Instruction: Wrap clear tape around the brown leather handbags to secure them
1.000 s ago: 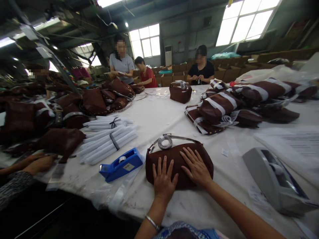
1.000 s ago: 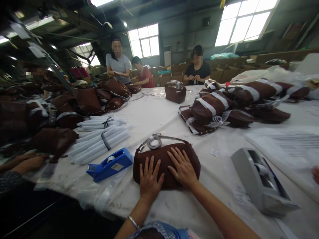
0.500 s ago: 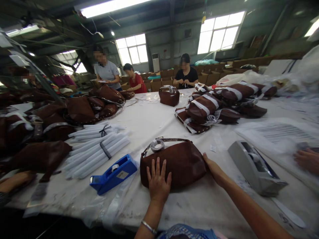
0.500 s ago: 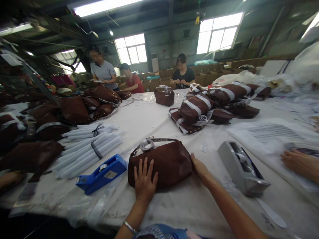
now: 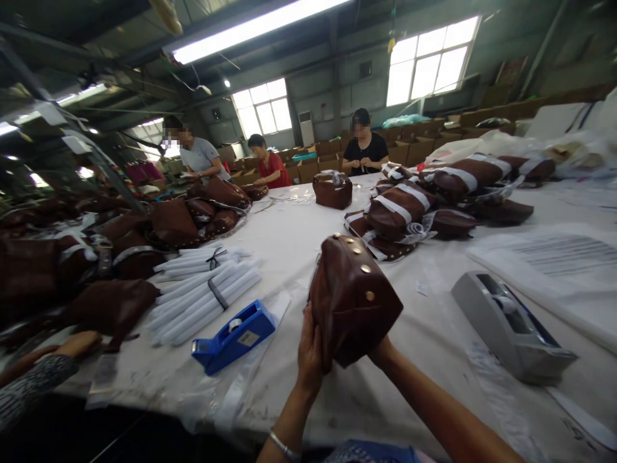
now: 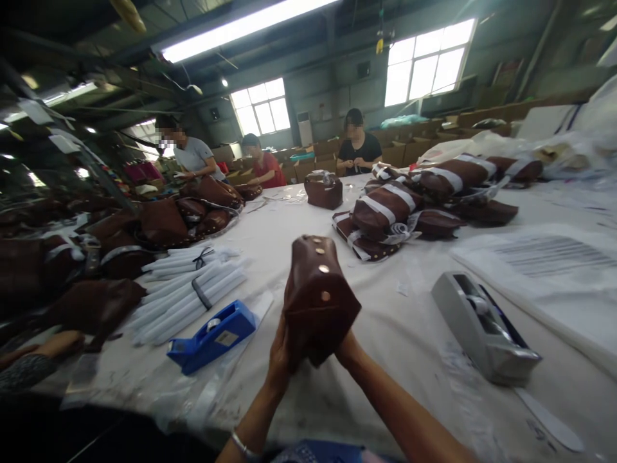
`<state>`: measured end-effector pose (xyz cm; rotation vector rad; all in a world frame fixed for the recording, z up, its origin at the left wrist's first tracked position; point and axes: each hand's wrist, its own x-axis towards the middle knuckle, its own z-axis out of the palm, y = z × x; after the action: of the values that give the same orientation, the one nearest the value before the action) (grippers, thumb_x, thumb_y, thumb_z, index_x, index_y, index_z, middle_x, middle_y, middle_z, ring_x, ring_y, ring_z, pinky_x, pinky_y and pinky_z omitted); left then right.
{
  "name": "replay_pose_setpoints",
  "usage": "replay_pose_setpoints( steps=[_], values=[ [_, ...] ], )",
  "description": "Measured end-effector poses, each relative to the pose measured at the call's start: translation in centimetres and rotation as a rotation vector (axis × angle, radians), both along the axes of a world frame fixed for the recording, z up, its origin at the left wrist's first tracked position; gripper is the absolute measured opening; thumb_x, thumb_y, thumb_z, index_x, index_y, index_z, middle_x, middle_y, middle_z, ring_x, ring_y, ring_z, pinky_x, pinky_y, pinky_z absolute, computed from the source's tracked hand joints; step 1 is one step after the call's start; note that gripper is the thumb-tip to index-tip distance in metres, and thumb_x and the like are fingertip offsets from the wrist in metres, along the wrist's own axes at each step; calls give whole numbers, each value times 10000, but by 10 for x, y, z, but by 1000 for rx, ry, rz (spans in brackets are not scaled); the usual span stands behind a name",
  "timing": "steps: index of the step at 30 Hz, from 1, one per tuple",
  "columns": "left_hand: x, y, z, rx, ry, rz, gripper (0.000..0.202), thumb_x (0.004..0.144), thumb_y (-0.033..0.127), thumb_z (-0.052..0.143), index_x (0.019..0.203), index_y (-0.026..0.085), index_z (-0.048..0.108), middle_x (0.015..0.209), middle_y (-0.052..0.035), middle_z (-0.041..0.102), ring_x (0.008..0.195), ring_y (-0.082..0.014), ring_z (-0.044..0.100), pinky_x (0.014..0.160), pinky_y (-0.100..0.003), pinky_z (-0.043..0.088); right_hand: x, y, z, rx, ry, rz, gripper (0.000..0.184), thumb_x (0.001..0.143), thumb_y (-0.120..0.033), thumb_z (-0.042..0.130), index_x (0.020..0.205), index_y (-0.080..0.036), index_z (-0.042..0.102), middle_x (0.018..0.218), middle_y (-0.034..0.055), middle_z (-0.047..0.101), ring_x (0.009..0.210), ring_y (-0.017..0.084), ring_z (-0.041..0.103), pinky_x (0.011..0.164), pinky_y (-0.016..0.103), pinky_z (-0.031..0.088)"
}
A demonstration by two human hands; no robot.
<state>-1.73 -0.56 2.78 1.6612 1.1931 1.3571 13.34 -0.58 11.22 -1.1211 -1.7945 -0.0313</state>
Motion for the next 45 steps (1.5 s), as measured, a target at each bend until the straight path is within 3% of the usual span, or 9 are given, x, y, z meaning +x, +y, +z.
replay_pose_setpoints(
  steps=[5,10,13,18,21,26,32,40,45],
  values=[
    [75,-27,10,-421,-436,-368,544,1041,386,186,1440,152,473,1389,-154,590,1348,-226,509,1093,-395,467,3,3,43,-89,-240,39,592,1025,-440,387,1573,-260,254,1609,50,308,1482,290,274,1220,539,239],
    [62,-64,16,-848,-207,-762,527,895,593,536,1117,154,725,1086,-151,741,1070,-304,696,905,-424,571,27,0,-13,-213,-597,54,587,985,-443,513,1517,-225,393,1548,108,413,1443,311,351,1178,574,285],
    [14,-69,48,-650,-20,-1027,383,840,475,682,1089,192,751,1057,-75,762,1024,-252,712,946,-354,551,36,-10,-43,-219,-670,110,622,983,-444,518,1532,-203,356,1578,100,361,1468,300,302,1202,577,238],
    [-38,-21,74,206,515,-336,630,808,331,753,1397,253,542,1465,-96,532,1384,-297,463,1153,-495,389,44,-22,-34,-225,-677,175,713,963,-480,537,1551,-154,299,1582,118,345,1485,289,265,1203,542,273],
    [-44,1,43,464,835,-369,834,770,196,755,1509,243,370,1567,-106,380,1463,-306,328,1156,-534,384,65,-37,-24,-265,-765,179,887,871,-512,651,1577,-187,223,1617,110,262,1491,333,232,1195,589,258],
    [-39,-4,-21,706,815,-189,677,874,-34,396,1474,278,430,1497,-33,491,1451,-244,359,1140,-490,421,98,-63,-52,-182,-831,-55,873,794,0,535,1565,-297,253,1621,55,261,1489,316,242,1190,589,252],
    [-32,-28,-36,658,803,-87,714,849,-57,366,1459,304,452,1472,-14,518,1446,-249,368,1156,-516,399,101,-64,-90,-83,-810,-94,858,801,63,428,1525,-385,315,1599,12,318,1474,300,288,1168,602,284],
    [-41,-1,50,210,526,-230,275,980,327,500,1142,268,714,1212,-25,717,1150,-201,665,1000,-368,554,106,-62,-80,-110,-765,-5,816,846,27,475,1488,-463,354,1618,-6,258,1481,333,248,1134,629,324],
    [-51,14,53,261,480,-309,410,898,467,644,1241,242,647,1285,-60,662,1215,-227,605,1061,-381,495,118,-52,-52,-317,-666,189,803,806,37,406,1490,-384,398,1560,-26,391,1446,242,355,1175,557,321]
  ],
)
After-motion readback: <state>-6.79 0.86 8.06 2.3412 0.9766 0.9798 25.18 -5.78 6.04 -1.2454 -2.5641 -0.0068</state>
